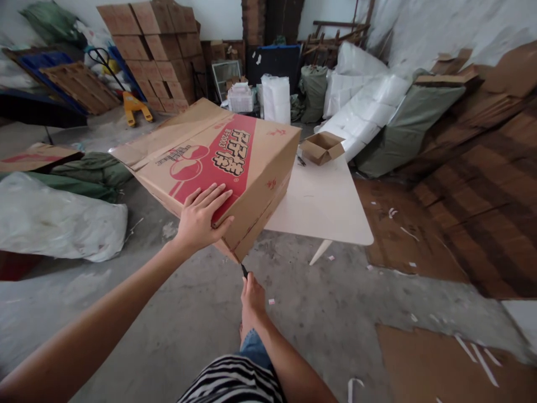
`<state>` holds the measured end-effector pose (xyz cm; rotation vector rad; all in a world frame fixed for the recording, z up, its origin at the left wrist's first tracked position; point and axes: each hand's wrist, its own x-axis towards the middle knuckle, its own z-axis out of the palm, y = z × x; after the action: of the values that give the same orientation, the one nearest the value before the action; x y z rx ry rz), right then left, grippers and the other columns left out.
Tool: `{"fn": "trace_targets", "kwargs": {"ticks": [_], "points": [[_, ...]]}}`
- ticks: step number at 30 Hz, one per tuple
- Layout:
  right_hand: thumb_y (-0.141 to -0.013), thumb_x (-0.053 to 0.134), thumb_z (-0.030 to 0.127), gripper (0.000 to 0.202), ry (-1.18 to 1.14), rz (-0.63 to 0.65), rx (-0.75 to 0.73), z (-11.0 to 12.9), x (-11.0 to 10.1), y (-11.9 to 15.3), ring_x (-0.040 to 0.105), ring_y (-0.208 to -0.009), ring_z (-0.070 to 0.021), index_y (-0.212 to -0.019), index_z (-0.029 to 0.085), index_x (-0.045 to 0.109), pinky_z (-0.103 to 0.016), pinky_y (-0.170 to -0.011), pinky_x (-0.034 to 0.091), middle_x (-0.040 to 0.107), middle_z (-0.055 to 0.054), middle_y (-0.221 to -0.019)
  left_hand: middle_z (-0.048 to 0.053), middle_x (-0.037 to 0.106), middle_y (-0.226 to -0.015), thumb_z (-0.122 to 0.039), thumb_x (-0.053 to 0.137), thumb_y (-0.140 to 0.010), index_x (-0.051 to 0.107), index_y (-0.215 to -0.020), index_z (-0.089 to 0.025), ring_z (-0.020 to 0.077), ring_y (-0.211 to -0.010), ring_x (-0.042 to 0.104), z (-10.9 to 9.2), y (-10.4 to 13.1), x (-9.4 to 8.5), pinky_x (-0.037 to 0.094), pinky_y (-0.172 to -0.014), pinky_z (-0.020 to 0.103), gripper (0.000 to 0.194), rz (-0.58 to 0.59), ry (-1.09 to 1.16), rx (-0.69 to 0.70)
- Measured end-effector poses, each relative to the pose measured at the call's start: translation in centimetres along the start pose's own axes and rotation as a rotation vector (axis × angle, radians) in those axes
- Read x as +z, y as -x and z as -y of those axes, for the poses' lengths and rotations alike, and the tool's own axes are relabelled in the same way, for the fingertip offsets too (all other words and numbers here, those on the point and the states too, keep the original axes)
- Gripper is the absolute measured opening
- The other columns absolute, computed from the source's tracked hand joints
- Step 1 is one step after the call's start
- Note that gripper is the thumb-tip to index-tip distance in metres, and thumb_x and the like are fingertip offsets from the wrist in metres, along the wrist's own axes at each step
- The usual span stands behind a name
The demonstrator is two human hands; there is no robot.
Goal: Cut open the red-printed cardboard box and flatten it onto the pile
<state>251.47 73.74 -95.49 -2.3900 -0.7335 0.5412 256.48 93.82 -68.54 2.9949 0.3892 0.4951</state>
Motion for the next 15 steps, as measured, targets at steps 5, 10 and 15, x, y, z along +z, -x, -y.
{"fn": "trace_targets", "kwargs": {"ticks": [5,10,15], "points": [[-0.098,0.032,0.032,0.028,0.022,0.046,0.064,0.6,-1.5,0.6,0.063,-0.068,-0.0166,-0.093,0.018,0.056,-0.025,-0.058,0.034,0.069,-0.005,-0.078,0.008,0.048,-0.144,-0.045,0.049,-0.084,0.047,-0.135,-0.021,0.0243,-0.136,0.038,0.1,-0.1,0.1,0.026,-0.112,0.046,0.056,-0.006,0.008,0.002],[-0.098,0.031,0.03,0.03,0.095,0.104,0.059,0.3,-2.6,1.0,0.065,-0.073,-0.0182,-0.097,0.016,0.058,-0.026,-0.062,0.037,0.071,-0.008,-0.082,0.009,0.047,-0.145,-0.045,0.048,-0.084,0.046,-0.136,-0.02,0.0256,-0.137,0.037,0.4,0.4,0.0,0.025,-0.113,0.047,0.057,-0.011,0.032,0.005],[-0.097,0.032,0.033,0.033,0.164,0.101,0.086,-0.5,-3.3,-0.1,0.064,-0.071,-0.018,-0.097,0.016,0.061,-0.026,-0.061,0.037,0.07,-0.009,-0.08,0.009,0.046,-0.145,-0.045,0.046,-0.085,0.047,-0.136,-0.019,0.0265,-0.137,0.037,1.1,1.1,-0.2,0.023,-0.113,0.049,0.057,-0.011,0.073,-0.017]]}}
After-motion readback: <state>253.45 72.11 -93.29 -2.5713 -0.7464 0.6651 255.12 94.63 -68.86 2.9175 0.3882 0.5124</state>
